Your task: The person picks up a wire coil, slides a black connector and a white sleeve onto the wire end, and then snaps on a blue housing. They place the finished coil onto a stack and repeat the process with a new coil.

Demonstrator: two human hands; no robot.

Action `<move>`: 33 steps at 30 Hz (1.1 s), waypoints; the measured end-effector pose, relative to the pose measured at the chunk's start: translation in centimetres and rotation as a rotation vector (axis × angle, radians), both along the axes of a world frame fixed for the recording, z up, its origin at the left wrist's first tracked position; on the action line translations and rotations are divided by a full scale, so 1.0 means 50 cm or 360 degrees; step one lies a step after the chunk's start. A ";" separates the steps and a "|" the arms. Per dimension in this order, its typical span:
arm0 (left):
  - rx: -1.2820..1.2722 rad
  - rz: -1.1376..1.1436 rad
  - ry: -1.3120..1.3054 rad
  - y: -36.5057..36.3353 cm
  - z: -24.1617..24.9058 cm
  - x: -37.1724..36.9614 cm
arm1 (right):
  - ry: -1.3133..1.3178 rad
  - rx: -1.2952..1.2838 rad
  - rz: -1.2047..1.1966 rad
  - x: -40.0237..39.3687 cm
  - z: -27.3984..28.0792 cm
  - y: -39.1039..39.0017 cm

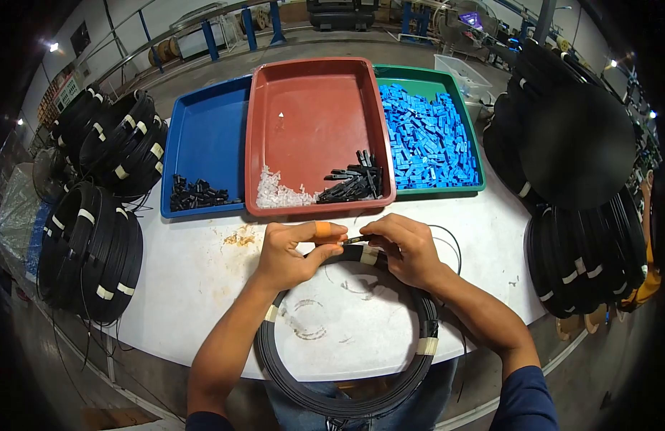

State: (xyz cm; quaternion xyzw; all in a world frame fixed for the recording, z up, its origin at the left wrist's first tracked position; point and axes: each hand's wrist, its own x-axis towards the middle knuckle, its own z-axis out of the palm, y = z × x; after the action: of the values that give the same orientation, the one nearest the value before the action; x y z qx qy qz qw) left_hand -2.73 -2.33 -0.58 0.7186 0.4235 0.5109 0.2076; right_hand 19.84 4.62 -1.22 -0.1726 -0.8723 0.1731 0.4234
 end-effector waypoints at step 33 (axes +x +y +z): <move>-0.0001 -0.0113 0.0013 -0.002 -0.010 -0.001 | -0.0037 -0.0008 0.0150 -0.002 -0.014 0.020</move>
State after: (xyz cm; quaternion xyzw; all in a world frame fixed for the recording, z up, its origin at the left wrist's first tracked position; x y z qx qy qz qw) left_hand -2.77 -2.44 -1.08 0.7352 0.3987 0.5002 0.2243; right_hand 19.73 5.60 -1.90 -0.1343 -0.8840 0.1929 0.4041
